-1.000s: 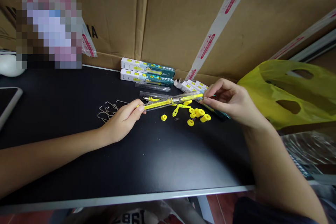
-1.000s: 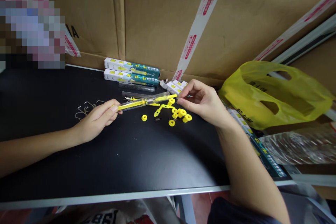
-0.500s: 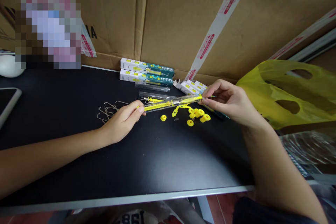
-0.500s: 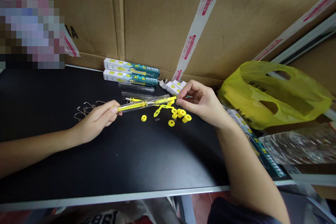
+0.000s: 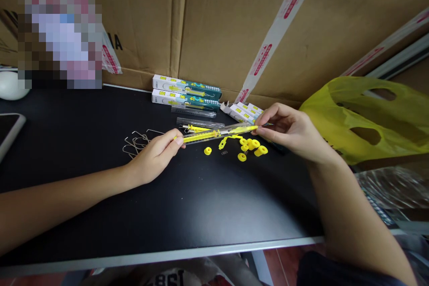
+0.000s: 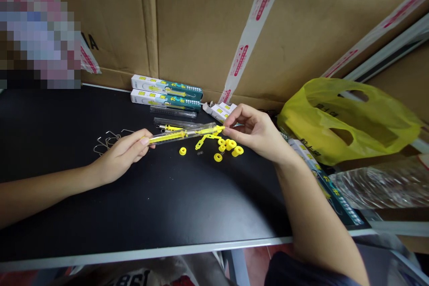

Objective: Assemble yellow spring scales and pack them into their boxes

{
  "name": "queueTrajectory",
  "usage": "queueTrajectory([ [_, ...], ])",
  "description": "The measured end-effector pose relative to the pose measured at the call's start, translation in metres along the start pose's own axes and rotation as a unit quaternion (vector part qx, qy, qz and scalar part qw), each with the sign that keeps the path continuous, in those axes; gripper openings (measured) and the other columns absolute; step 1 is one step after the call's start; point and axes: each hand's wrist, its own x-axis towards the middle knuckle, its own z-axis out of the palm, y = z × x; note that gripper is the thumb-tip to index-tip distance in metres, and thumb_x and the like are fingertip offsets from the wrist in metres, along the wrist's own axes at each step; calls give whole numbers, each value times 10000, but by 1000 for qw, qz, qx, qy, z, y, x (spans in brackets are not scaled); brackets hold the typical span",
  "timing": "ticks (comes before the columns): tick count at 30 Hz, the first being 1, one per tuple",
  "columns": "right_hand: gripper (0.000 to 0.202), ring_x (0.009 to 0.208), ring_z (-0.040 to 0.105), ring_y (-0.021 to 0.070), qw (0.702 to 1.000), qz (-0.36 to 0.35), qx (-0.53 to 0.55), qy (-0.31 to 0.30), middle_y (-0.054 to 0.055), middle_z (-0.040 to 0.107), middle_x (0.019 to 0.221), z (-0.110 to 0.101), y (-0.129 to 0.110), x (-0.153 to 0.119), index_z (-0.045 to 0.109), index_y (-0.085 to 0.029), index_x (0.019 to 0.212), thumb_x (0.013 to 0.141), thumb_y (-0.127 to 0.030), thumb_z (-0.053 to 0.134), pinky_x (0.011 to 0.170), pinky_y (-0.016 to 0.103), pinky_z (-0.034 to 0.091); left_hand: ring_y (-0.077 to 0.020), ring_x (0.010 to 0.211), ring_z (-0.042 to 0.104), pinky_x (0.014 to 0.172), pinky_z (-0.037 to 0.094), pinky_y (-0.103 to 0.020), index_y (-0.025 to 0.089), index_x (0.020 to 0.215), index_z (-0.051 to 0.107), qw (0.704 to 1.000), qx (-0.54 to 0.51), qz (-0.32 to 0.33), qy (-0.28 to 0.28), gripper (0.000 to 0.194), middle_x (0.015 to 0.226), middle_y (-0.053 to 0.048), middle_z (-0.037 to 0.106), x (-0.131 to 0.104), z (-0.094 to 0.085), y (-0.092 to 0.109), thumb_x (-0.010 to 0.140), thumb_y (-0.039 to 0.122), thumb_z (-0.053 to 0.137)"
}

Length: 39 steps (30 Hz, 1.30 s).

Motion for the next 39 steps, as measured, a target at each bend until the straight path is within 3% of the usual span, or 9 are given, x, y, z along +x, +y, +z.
queueTrajectory([
  [14, 224, 616, 596, 119, 998, 18, 51, -38, 15, 635, 770, 8, 0, -2, 610, -204, 802, 741, -367, 751, 530, 230, 473, -89, 521, 266, 470, 250, -229, 180, 884, 506, 1000, -25, -6, -9, 325, 625, 57, 314, 1, 1, -6, 967, 440, 327],
  [29, 198, 716, 706, 144, 992, 8, 99, -73, 21, 707, 785, 13, -6, -8, 559, -215, 858, 786, -287, 728, 591, 205, 531, -48, 460, 213, 378, 154, -172, 182, 799, 433, 983, -176, -32, 33, 292, 598, 78, 269, 9, 3, -11, 957, 421, 375],
  [39, 169, 682, 704, 142, 993, 14, 104, -57, 28, 716, 752, 15, -6, -8, 604, -201, 825, 776, -295, 736, 586, 213, 533, -41, 443, 231, 363, 162, -160, 178, 787, 433, 982, -185, -34, 36, 278, 588, 78, 285, 11, 3, -10, 958, 388, 372],
])
